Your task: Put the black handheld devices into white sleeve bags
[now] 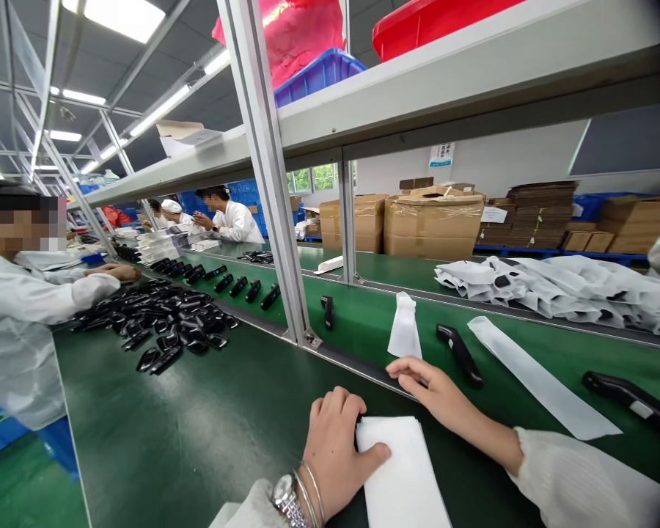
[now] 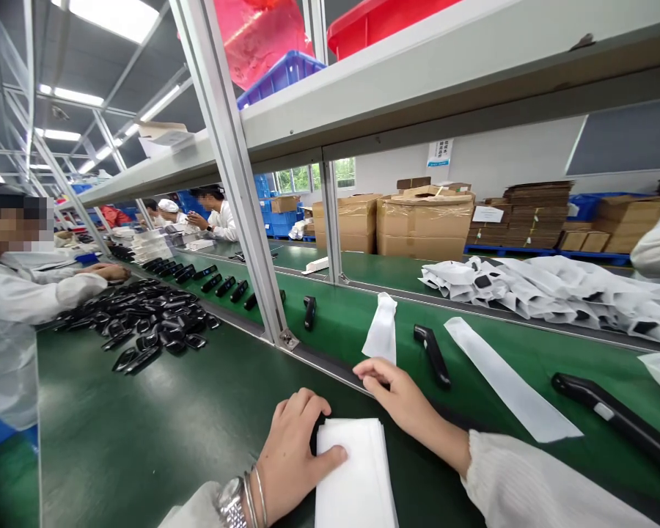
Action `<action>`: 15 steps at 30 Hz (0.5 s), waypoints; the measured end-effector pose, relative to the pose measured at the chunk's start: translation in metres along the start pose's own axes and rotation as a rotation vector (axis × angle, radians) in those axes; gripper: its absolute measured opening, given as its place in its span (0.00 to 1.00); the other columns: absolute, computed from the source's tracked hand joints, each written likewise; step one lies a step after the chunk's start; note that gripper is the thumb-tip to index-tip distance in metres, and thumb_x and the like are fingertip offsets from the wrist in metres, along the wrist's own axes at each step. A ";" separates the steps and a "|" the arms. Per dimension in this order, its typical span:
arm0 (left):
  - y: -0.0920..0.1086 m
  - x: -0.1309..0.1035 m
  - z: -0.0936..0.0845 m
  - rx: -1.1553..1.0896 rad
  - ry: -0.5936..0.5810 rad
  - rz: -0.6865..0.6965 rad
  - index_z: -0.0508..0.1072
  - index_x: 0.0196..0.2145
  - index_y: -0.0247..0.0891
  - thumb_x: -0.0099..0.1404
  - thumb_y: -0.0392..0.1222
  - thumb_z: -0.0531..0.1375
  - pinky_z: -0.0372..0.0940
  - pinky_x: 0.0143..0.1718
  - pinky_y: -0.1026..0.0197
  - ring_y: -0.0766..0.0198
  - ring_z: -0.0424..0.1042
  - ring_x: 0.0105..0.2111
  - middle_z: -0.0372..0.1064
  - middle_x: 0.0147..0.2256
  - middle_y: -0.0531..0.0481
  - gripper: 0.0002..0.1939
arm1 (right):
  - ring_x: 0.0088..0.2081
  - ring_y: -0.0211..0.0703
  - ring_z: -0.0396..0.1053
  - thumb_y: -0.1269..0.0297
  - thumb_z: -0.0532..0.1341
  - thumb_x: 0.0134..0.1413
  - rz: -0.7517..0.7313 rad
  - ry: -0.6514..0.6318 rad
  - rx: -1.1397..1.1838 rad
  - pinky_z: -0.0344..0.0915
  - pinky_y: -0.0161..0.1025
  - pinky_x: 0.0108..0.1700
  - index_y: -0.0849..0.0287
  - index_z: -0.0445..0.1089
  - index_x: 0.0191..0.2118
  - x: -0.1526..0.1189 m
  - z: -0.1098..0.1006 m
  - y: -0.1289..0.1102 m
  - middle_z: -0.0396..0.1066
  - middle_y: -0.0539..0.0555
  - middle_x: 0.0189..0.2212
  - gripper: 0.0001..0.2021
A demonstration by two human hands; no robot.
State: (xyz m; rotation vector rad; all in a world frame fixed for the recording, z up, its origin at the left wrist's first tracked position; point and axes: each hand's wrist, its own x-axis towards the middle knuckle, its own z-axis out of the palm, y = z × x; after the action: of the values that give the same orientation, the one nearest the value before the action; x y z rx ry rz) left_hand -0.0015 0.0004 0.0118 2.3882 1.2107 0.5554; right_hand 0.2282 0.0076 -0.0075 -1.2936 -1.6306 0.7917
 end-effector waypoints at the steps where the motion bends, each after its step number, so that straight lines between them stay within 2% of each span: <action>1: 0.002 -0.001 0.002 0.008 0.000 0.008 0.66 0.39 0.41 0.55 0.45 0.64 0.53 0.47 0.54 0.56 0.61 0.42 0.63 0.40 0.51 0.15 | 0.46 0.45 0.70 0.59 0.53 0.64 0.016 -0.016 0.017 0.66 0.41 0.48 0.52 0.70 0.44 -0.007 0.003 -0.001 0.72 0.52 0.43 0.10; 5: 0.009 -0.003 0.006 0.015 -0.008 0.019 0.66 0.39 0.41 0.57 0.43 0.63 0.52 0.47 0.54 0.56 0.61 0.42 0.63 0.40 0.51 0.13 | 0.43 0.45 0.70 0.60 0.52 0.65 0.012 -0.018 0.007 0.66 0.41 0.46 0.53 0.71 0.42 -0.015 0.009 -0.003 0.72 0.52 0.41 0.11; 15: 0.006 -0.005 0.003 -0.006 0.008 0.037 0.65 0.37 0.41 0.59 0.43 0.60 0.54 0.45 0.56 0.57 0.61 0.40 0.63 0.37 0.51 0.09 | 0.42 0.45 0.70 0.64 0.50 0.65 -0.103 -0.066 -0.288 0.61 0.43 0.46 0.53 0.71 0.37 -0.018 0.017 -0.015 0.73 0.50 0.38 0.13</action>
State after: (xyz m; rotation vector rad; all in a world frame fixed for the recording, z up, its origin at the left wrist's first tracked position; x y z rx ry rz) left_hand 0.0011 -0.0077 0.0110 2.4104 1.1686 0.5792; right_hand 0.2080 -0.0134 -0.0055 -1.3786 -1.9007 0.5568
